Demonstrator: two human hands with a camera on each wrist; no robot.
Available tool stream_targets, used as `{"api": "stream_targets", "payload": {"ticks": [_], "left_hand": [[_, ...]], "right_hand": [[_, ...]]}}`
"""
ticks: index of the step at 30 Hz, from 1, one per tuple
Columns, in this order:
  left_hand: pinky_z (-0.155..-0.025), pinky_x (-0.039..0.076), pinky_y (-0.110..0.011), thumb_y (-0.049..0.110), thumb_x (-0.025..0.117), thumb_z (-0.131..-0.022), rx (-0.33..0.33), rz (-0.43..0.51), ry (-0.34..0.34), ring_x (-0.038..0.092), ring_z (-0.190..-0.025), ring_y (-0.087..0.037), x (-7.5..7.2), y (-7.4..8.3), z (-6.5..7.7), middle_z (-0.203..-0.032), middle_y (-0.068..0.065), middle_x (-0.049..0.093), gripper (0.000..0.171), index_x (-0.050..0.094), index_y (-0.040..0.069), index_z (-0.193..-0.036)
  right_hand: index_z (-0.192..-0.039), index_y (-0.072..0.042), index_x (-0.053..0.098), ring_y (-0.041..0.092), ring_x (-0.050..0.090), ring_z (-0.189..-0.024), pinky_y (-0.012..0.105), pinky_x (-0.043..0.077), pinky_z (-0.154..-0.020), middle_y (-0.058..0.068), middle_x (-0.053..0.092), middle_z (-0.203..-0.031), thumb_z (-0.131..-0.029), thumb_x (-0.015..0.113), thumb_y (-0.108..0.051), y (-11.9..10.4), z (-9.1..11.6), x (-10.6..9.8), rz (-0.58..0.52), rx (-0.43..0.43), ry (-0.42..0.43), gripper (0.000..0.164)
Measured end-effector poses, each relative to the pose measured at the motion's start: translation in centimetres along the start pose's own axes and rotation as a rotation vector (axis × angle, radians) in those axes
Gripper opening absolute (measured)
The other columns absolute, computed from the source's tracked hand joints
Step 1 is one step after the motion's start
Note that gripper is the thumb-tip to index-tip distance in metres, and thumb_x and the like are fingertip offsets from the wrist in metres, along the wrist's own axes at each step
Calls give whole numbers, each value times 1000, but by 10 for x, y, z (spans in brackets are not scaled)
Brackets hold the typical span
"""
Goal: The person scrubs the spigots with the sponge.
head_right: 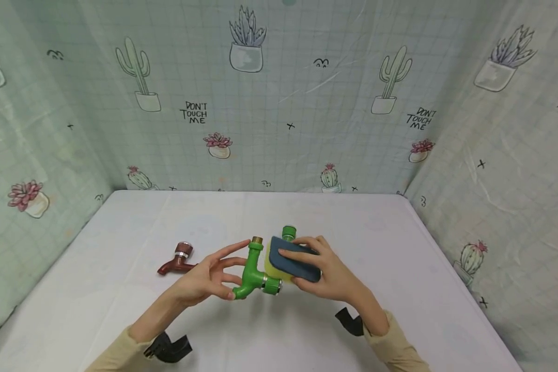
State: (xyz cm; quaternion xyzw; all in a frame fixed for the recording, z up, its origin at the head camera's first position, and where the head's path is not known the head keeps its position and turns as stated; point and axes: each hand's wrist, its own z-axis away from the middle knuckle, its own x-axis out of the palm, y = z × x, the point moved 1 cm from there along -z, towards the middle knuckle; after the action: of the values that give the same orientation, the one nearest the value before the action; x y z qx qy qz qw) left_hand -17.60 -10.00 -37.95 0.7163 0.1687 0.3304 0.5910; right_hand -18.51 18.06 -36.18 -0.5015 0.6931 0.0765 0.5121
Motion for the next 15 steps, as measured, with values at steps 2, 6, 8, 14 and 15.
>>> {"api": "stream_targets", "payload": {"ticks": [2, 6, 8, 14, 15], "left_hand": [[-71, 54, -30, -9, 67, -70, -4, -20, 16, 65, -88, -18, -2, 1, 1, -122, -10, 46, 90, 20, 18, -142], [-72, 54, -30, -11, 66, -70, -4, -7, 45, 65, -88, -19, -6, 3, 3, -121, -10, 45, 91, 19, 18, -143], [-73, 54, -30, -11, 66, -70, -6, 10, 74, 65, -88, -19, -7, 3, 4, -121, -10, 45, 91, 19, 18, -143], [-80, 52, -37, -13, 62, -72, -14, 84, 182, 62, -98, -26, -5, 2, 4, -131, -19, 33, 91, 15, 19, -143], [-81, 51, -38, -14, 61, -71, -16, 93, 200, 61, -99, -26, -4, 2, 3, -132, -20, 31, 92, 15, 19, -143]], "right_hand": [[-124, -28, 53, 14, 35, -109, 33, 47, -77, 2, 45, -127, -75, 71, -23, 0, 2, -1, -19, 20, -37, 52], [-122, -27, 54, 15, 36, -109, 34, 47, -77, 3, 45, -127, -73, 72, -21, -1, 3, -4, -2, -2, -34, 53], [-122, -28, 55, 15, 35, -108, 35, 47, -76, 3, 44, -128, -72, 72, -23, -3, 4, -5, 39, -22, -17, 53], [-119, -31, 56, 18, 34, -103, 39, 45, -75, 9, 45, -127, -79, 60, -42, -10, 4, 2, 210, -103, 81, 42], [-119, -32, 57, 19, 35, -102, 40, 45, -75, 9, 45, -127, -80, 57, -44, -12, 4, 4, 229, -118, 97, 40]]}}
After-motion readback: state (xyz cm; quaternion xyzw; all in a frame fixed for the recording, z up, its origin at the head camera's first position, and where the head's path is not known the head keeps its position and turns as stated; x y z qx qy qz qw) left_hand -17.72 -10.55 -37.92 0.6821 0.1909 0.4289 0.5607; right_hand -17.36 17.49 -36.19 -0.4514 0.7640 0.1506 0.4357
